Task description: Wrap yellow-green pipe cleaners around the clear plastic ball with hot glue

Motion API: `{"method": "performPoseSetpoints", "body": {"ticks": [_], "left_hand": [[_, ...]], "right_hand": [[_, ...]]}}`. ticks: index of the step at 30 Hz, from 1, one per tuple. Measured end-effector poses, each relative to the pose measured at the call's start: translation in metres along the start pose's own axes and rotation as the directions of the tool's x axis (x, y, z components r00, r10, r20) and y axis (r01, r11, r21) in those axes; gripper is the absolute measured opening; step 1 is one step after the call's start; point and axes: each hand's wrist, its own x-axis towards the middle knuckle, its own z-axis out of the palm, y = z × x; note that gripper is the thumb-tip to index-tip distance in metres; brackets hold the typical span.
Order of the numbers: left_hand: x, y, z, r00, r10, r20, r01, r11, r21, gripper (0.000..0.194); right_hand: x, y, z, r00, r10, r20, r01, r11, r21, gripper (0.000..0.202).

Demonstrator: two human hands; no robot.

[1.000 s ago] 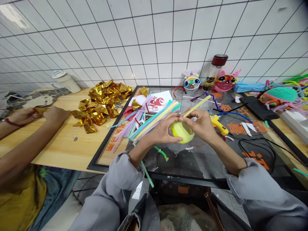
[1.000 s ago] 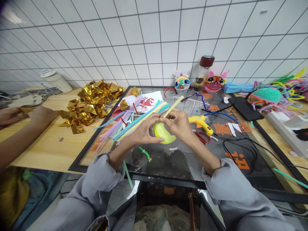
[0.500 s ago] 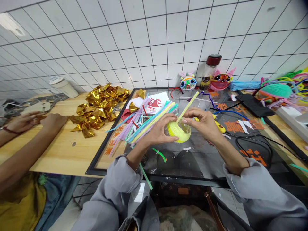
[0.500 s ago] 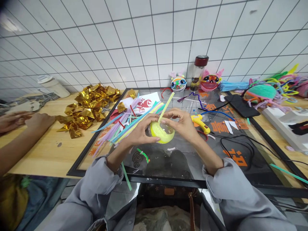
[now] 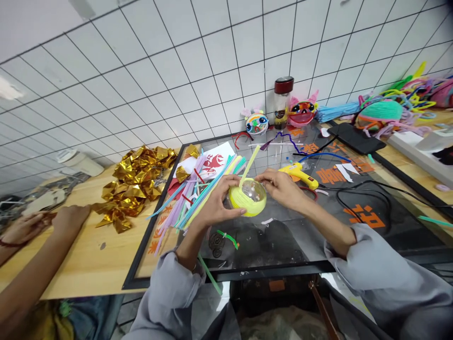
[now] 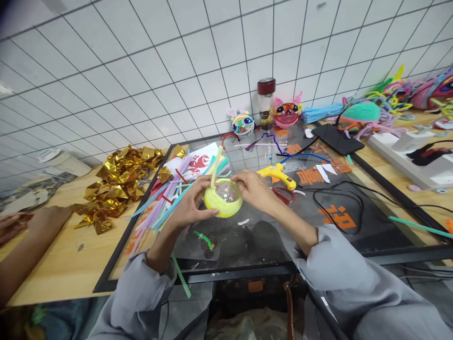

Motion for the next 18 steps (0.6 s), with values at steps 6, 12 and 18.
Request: {"method": "performPoseSetpoints", "body": {"ticks": [6,12,18], "left_hand": [[0.000,-0.001,0.001,1.000,-0.020,-0.010,0.020,1.000,-0.021,0.061],[0.000,0.003,0.002,1.000,-0.005,-0.004,0.005,1.000,-0.013,0.059],[0.001,0.003,0.004,1.000,-0.016,-0.001,0.016,1.000,-0.009,0.060]], "right_hand": [[-0.005,-0.002,0.007,1.000,-0.019,0.020,0.020,0.999,-0.046,0.048],[-0.005,0.001,0.012,0.997,-0.067,0.032,0.066,0.996,0.056,0.063],[-0.006,0.005,0.018,0.993,-0.113,-0.013,0.114,0.981,0.157,0.066]]}}
